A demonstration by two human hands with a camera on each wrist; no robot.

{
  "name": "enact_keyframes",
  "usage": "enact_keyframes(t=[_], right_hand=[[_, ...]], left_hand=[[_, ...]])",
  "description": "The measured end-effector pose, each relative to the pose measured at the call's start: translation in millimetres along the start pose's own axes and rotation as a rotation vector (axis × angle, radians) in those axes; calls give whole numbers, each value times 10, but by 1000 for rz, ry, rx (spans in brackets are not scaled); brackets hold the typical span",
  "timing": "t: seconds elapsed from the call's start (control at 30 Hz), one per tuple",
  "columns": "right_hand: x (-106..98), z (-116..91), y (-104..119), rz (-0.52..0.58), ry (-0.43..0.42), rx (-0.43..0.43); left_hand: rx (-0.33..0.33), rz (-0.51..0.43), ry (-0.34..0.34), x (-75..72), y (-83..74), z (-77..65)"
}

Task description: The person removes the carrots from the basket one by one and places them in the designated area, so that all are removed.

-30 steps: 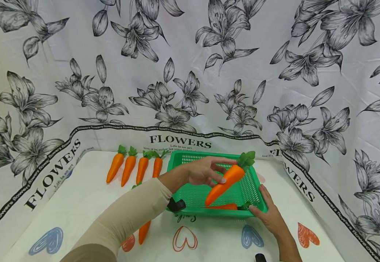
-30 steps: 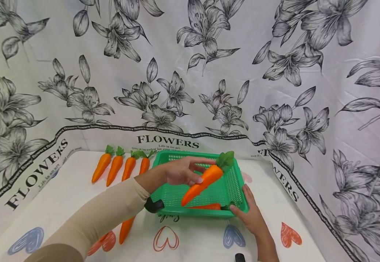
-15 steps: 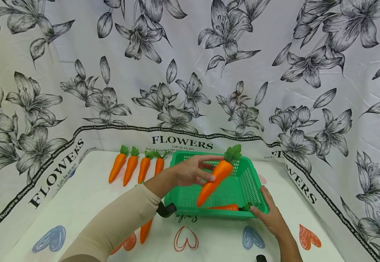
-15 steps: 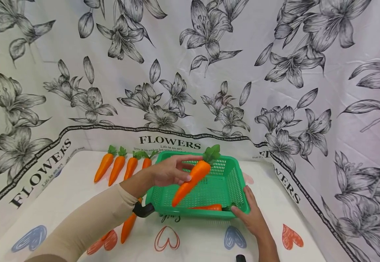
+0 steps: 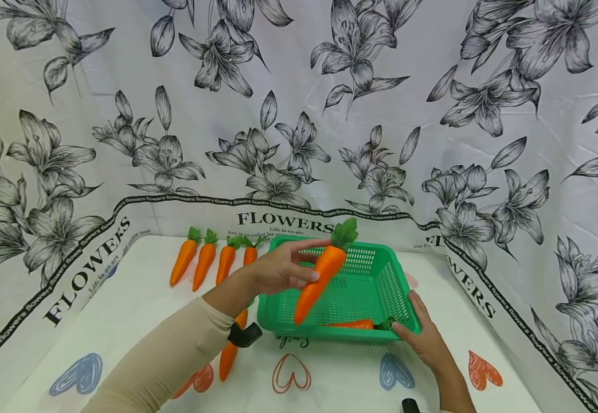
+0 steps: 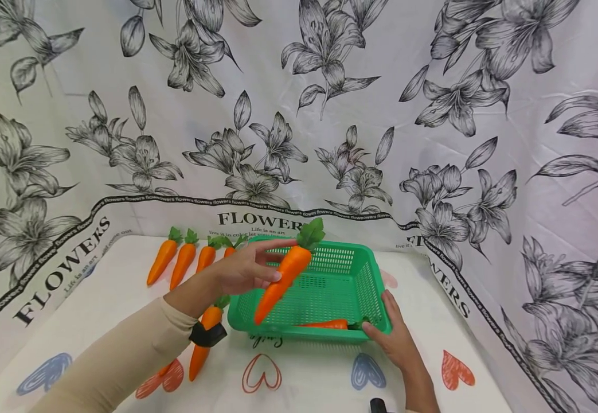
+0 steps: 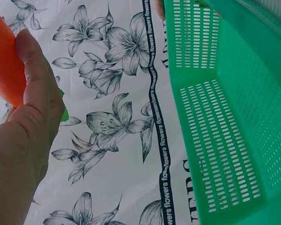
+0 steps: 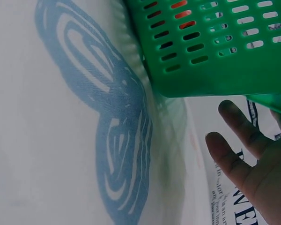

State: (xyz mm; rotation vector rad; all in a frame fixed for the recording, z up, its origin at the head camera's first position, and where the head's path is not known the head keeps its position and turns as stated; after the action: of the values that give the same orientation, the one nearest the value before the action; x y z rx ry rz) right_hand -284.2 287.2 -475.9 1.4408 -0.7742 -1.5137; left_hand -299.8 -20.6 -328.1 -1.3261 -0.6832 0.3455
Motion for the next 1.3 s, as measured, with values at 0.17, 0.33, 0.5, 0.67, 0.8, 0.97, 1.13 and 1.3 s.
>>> enact_keyframes(t=[0.17, 0.33, 0.5, 0.67, 0.8, 0.97, 1.13, 1.3], right_hand=[[-3, -3, 21, 1, 0, -10], [2, -17, 98, 3, 6, -9], [25, -59, 280, 13, 7, -11], [26, -72, 300, 16, 7, -10], [12, -43, 167, 9, 8, -12], [1, -14, 31, -14, 4, 0], [14, -42, 122, 13, 4, 10], [36, -101, 334, 19, 1, 12]], left_hand=[[12, 18, -38, -40, 0, -87], [-1, 13, -70, -94, 33, -161], [9, 29, -106, -137, 22, -241], [10, 33, -129, -173, 15, -341], [14, 38, -140, -200, 27, -417], [18, 39, -160, -233, 56, -500], [34, 12, -170, -253, 55, -587], [41, 20, -200, -283, 45, -676]])
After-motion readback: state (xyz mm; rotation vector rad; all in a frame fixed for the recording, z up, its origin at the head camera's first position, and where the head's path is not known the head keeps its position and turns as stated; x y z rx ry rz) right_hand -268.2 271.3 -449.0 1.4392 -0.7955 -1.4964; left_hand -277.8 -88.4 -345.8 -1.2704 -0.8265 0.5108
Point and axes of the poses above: each hand's wrist, its own z-axis towards the middle knuckle, its own x-axis out of the palm, y = z × x, the point moved 6 cm from there along z, towards the middle knuckle, and after that the axes turned 6 degrees about z, right-handed, at the moved point
